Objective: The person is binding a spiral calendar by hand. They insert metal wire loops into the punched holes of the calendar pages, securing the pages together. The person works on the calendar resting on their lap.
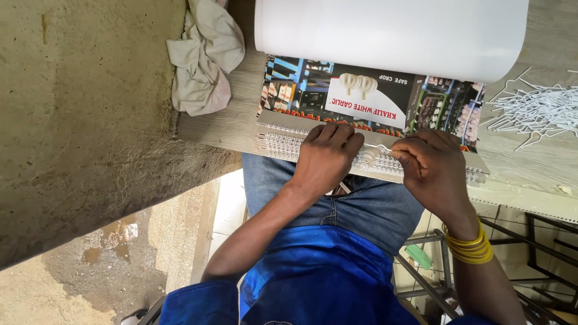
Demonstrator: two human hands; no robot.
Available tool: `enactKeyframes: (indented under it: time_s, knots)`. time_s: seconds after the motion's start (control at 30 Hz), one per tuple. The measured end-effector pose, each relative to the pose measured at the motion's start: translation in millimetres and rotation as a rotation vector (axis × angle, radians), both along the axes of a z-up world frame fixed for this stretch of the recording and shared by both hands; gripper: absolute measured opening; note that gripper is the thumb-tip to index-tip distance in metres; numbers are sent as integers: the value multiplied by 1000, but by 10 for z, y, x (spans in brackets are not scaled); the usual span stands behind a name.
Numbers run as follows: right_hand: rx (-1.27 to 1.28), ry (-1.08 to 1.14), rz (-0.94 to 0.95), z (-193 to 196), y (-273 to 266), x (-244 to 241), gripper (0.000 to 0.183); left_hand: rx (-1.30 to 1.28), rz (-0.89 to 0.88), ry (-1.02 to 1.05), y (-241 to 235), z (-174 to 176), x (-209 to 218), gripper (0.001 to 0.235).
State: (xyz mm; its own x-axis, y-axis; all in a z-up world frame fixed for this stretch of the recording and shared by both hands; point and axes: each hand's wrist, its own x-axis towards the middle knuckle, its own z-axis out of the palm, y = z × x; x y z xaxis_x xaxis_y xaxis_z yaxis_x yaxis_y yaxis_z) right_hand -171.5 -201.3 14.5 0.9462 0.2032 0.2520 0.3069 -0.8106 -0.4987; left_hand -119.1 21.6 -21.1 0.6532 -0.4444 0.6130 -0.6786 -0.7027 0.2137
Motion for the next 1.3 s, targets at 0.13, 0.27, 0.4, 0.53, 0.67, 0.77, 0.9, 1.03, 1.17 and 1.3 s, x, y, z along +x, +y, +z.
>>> enactKeyframes:
  time_s: [0.13, 0.27, 0.4, 0.53, 0.67, 0.77, 0.9, 1.03, 1.17, 1.3]
  knots:
    - [154, 16, -26, -69, 81, 71, 4, 68, 36, -89, 180, 275, 61, 12]
    - [206, 39, -9, -137, 151, 80, 4, 113, 37, -112, 312, 212, 164, 10]
    - [295, -10, -7, -132, 246, 106, 4, 88, 21, -77, 308, -72, 176, 12]
    - [324, -102, -4, -97, 372, 61, 4, 35, 16, -69, 278, -61, 190, 10]
    - [358, -123, 14, -256, 382, 114, 3, 29, -11, -85, 270, -141, 204, 13]
    - [339, -174, 36, -312, 399, 177, 7, 34, -25, -95, 259, -115, 226, 12]
    - [348, -209, 43, -103, 424, 221, 6, 6, -10, -114, 246, 22, 237, 12]
    - [188, -197, 46, 86, 186, 196, 33, -69, 28, -107, 229, 139, 200, 11]
    - [138, -183, -4, -99, 70, 78, 21, -81, 16, -115, 183, 261, 230, 13]
    - [178, -168, -32, 0, 199, 32, 15, -89, -65, -84, 78, 303, 157, 15]
